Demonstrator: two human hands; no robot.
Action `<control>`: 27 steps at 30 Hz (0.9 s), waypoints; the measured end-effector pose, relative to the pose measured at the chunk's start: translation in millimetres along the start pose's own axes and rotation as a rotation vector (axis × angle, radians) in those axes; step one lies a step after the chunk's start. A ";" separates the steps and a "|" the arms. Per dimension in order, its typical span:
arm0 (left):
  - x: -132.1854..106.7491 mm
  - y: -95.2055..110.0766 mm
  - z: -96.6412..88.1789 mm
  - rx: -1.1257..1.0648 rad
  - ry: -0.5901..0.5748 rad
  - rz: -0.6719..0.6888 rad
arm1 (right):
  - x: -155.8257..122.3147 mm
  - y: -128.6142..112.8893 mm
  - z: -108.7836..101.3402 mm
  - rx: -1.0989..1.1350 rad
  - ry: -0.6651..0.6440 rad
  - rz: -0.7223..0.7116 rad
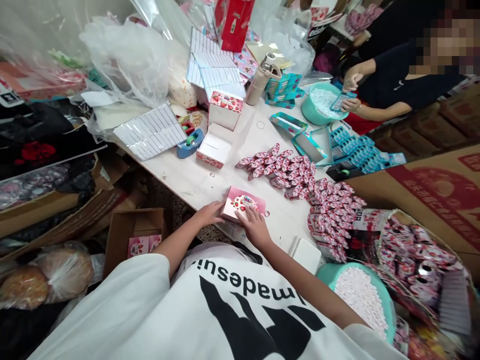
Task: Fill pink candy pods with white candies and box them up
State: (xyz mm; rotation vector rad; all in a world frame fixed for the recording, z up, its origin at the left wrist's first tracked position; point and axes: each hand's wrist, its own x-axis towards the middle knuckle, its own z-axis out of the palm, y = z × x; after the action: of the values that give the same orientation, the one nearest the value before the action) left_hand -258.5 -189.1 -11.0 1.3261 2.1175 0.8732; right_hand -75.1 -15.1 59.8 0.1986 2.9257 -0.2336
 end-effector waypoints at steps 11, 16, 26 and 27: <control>-13.3 29.4 -22.3 0.120 0.069 0.167 | -1.2 -13.3 21.3 -0.133 0.033 -0.011; 13.2 59.9 0.6 0.344 -0.086 0.331 | -4.4 -12.4 34.9 -0.006 0.096 0.054; 18.7 36.5 41.5 0.751 0.008 0.310 | -33.0 31.9 51.9 0.029 0.199 0.014; 16.8 38.5 41.3 0.760 0.011 0.301 | -34.1 29.3 56.2 0.037 0.216 0.038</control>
State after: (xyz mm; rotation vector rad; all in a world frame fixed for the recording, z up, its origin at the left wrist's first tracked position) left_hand -213.8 -150.7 -11.8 2.0428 2.3967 0.1427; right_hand -27.1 0.0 8.3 0.3021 3.1292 -0.2771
